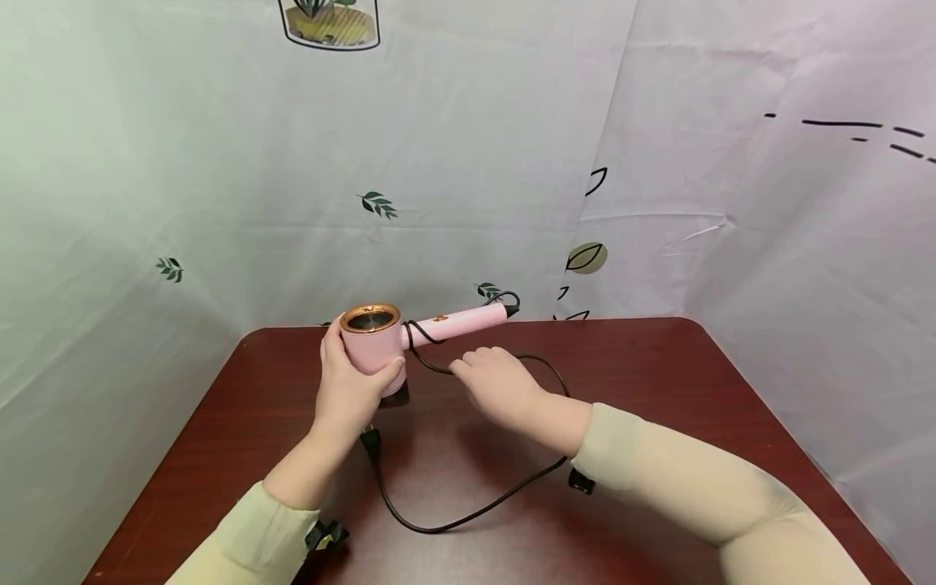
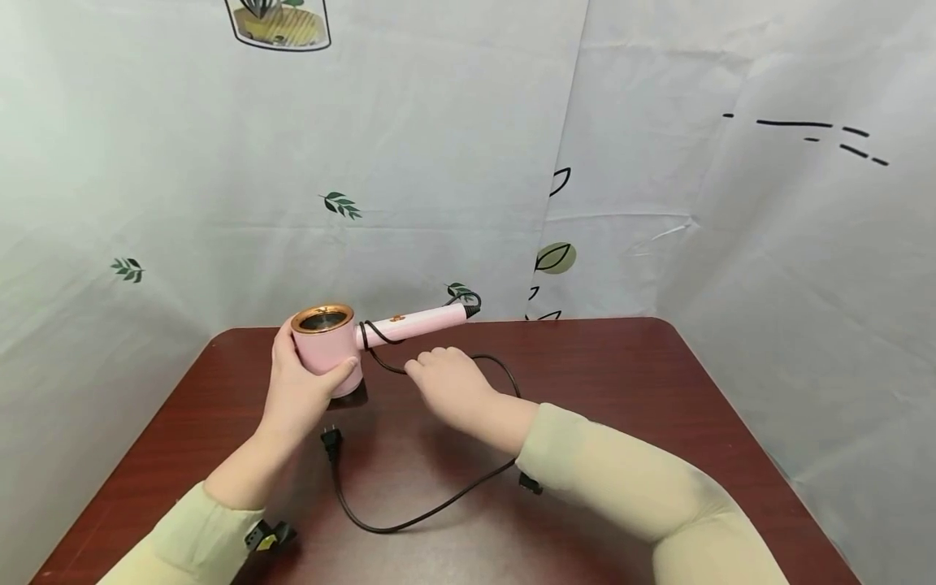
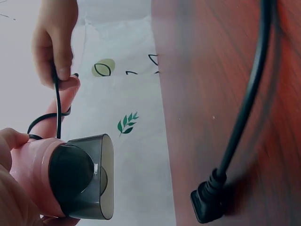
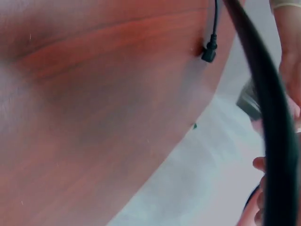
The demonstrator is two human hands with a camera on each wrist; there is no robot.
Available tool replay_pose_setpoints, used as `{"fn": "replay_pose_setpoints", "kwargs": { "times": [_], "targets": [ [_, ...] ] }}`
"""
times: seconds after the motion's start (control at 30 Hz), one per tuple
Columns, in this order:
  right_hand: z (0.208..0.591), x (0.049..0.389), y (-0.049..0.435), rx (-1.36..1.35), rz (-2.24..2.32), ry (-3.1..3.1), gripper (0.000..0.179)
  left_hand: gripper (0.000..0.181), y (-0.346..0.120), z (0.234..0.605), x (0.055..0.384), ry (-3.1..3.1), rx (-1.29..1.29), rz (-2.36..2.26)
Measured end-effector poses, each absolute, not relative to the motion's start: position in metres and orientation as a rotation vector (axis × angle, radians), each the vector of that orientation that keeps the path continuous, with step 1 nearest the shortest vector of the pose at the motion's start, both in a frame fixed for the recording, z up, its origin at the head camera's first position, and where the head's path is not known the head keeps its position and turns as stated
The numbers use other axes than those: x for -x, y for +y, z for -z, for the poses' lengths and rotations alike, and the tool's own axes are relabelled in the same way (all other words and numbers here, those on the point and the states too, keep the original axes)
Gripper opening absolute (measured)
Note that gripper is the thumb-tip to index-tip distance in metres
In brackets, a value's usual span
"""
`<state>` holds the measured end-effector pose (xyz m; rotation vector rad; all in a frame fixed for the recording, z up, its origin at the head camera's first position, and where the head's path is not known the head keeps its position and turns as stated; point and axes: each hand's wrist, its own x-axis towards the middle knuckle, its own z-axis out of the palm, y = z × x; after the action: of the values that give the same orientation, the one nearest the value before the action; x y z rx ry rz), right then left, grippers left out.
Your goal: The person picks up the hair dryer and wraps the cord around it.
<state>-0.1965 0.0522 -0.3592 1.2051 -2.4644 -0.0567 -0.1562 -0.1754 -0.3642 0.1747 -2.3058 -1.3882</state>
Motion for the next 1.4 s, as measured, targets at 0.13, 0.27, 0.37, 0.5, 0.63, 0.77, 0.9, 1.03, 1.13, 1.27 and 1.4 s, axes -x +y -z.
{"fn": "replay_pose_setpoints", "kwargs": {
  "times": [0.13,0.27,0.37,0.5,0.63,0.77,0.9,1.03,1.13,1.27,1.4],
  "targets": [
    [0.353,0.2,0.059,-1.209,0.026,-2.34,0.008,0.104,-0.177,0.366,0.154,-2.353,-0.183,1.306],
    [0.349,0.202,0.063,-1.223,0.004,-2.227,0.007,0.104,-0.178,0.367,0.153,-2.376,-0.184,1.244],
    [0.345,0.203,0.064,-1.231,-0.003,-2.151,0.008,0.103,-0.178,0.369,0.152,-2.397,-0.175,1.207],
    [0.34,0.204,0.066,-1.222,-0.033,-2.049,0.01,0.103,-0.177,0.37,0.15,-2.45,-0.151,1.136],
    [0.334,0.207,0.069,-1.205,-0.089,-1.97,0.021,0.103,-0.177,0.37,0.147,-2.51,-0.122,1.08],
    [0.328,0.213,0.074,-1.173,-0.134,-1.936,0.033,0.103,-0.176,0.367,0.144,-2.556,-0.099,1.044],
    [0.326,0.218,0.078,-1.138,-0.167,-1.905,0.044,0.102,-0.175,0.364,0.14,-2.592,-0.076,1.002],
    [0.325,0.222,0.079,-1.129,-0.193,-1.879,0.052,0.099,-0.174,0.363,0.137,-2.623,-0.052,0.97],
    [0.323,0.225,0.08,-1.144,-0.199,-1.876,0.054,0.097,-0.174,0.364,0.134,-2.645,-0.048,0.981],
    [0.319,0.23,0.082,-1.157,-0.218,-1.908,0.057,0.096,-0.175,0.364,0.131,-2.668,-0.036,1.003],
    [0.317,0.237,0.086,-1.164,-0.25,-1.989,0.06,0.1,-0.176,0.363,0.127,-2.697,0.01,1.005]
  ]
}}
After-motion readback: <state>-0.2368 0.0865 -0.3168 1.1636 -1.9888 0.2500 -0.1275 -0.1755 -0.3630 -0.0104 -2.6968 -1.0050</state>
